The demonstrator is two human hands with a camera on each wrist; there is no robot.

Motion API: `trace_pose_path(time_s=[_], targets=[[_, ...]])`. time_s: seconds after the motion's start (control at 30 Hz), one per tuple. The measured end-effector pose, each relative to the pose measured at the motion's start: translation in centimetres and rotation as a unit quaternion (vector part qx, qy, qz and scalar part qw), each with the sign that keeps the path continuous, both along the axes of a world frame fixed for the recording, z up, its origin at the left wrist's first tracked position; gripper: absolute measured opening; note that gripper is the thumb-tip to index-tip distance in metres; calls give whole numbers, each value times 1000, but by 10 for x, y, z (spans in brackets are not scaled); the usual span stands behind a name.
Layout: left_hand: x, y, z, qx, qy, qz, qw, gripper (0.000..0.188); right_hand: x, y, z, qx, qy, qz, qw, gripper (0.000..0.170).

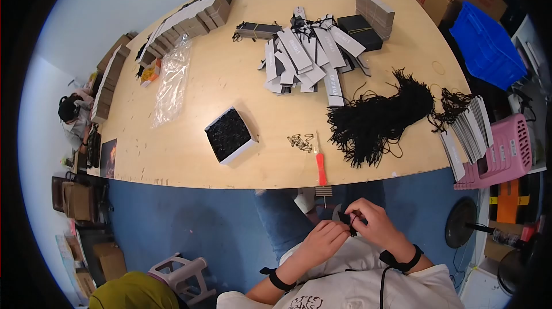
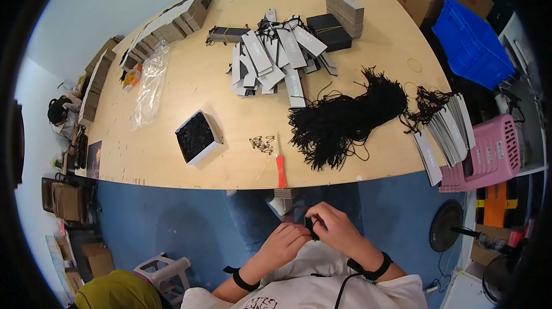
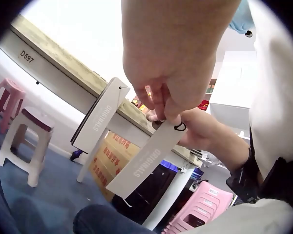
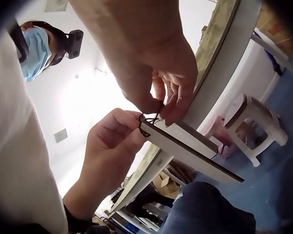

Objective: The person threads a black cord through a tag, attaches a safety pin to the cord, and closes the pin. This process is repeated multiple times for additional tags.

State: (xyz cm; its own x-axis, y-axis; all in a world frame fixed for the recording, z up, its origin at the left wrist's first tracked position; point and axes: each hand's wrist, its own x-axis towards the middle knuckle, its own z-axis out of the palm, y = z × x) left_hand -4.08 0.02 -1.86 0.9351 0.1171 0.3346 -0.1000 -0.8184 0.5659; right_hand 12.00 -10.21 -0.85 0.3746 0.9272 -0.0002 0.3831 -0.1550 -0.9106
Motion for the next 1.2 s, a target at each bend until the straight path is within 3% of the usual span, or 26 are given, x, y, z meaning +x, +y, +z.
trace_pose_path(time_s=[0.07,0.1,0.17,0.2,0.27,0.4,0.5,0.57,0.6,0.67,0.8,0.9,0.97,1.0,1.03,1.1,1.17,1.2], targets=[[0,0,0,-11,2,3,1000,21,1,-6,-5,-14,108,10,994,17],[-1,0,0,-11,2,2,1000,21,3,-9,-8,-14,107,10,994,17],[-2,1,0,-24,9,5,1000,20,8,-14,-12,-30,285,-8,958,12],[-2,1,0,-24,9,4,1000,20,10,-16,-11,-30,285,-9,958,12],[-3,2,-2,-33,4,12,999,20,12,-18,-9,28,418,-10,908,9],[-4,1,-3,-49,2,18,999,20,18,-20,-7,57,422,-27,905,12],[-3,-1,-8,-63,45,30,997,23,17,-20,-8,68,338,-91,934,9],[-3,-3,-15,-89,73,46,992,24,19,-19,4,69,63,-87,992,12],[-2,-5,-17,-89,72,46,992,24,20,-17,13,69,62,-87,992,12],[1,-9,-20,-169,69,93,979,25,19,-12,30,119,-103,-50,986,15],[9,-9,-20,-199,59,104,973,23,17,-8,32,161,-125,8,979,16],[13,-10,-14,-196,62,89,975,21,15,-4,36,199,-117,54,972,31],[14,-14,-1,-407,26,183,894,15,13,3,57,132,-153,-15,979,53],[16,-16,-3,-500,-11,220,837,14,17,-3,55,94,-201,4,975,69],[18,-15,-2,-499,-12,219,839,14,16,-6,56,95,-203,3,975,69],[21,-13,6,-604,-120,243,749,16,10,-17,55,-24,-218,56,974,67],[23,-12,18,-606,-135,243,745,19,9,-21,51,-58,-217,77,971,64],[25,-12,26,-597,-144,261,745,19,12,-21,50,-14,-243,59,968,61]])
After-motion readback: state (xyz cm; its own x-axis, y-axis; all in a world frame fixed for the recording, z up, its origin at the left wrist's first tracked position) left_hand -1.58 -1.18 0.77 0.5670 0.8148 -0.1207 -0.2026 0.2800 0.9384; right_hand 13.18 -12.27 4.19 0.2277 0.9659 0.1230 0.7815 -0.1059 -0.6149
